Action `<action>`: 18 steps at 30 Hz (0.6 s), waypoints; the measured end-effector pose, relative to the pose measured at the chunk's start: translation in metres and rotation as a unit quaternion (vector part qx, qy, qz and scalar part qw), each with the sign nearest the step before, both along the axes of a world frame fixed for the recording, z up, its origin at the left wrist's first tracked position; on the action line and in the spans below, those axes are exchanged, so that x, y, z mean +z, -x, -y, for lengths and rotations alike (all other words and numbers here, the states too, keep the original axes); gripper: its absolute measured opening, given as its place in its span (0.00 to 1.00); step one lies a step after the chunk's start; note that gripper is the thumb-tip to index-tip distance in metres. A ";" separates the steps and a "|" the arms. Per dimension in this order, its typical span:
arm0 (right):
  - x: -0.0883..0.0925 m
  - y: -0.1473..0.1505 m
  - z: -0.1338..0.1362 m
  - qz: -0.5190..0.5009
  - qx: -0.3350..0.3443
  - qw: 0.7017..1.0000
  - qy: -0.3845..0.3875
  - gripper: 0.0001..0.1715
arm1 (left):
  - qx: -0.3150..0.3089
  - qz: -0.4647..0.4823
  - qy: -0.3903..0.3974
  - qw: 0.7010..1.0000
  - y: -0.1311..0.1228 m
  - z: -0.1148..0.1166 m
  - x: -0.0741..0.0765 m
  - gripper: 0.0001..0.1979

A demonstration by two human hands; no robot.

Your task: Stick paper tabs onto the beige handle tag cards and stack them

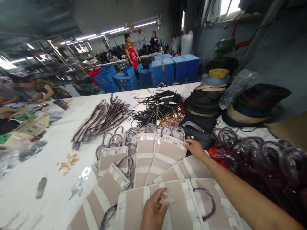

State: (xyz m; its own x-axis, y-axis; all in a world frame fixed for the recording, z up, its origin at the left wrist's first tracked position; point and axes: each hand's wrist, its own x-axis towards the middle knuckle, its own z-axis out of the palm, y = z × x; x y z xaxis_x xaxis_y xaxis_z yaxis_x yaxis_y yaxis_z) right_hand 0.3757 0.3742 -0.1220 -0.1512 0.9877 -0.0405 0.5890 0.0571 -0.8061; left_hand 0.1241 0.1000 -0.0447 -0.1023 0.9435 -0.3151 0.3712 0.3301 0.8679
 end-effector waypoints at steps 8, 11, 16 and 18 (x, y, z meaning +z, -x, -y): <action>0.019 -0.005 0.026 0.023 -0.008 0.999 -0.033 0.21 | 0.082 -0.022 -0.027 0.996 -0.010 0.008 0.028 0.14; 0.029 -0.006 0.036 0.037 -0.041 0.997 -0.052 0.19 | 0.084 -0.042 -0.034 0.995 -0.014 0.014 0.040 0.08; 0.077 0.011 0.090 -0.039 -0.029 0.996 -0.081 0.24 | 0.084 -0.085 -0.051 0.992 -0.015 0.023 0.047 0.08; 0.103 0.028 0.128 -0.102 0.113 0.987 -0.045 0.20 | 0.074 -0.106 -0.060 0.990 -0.014 0.026 0.047 0.09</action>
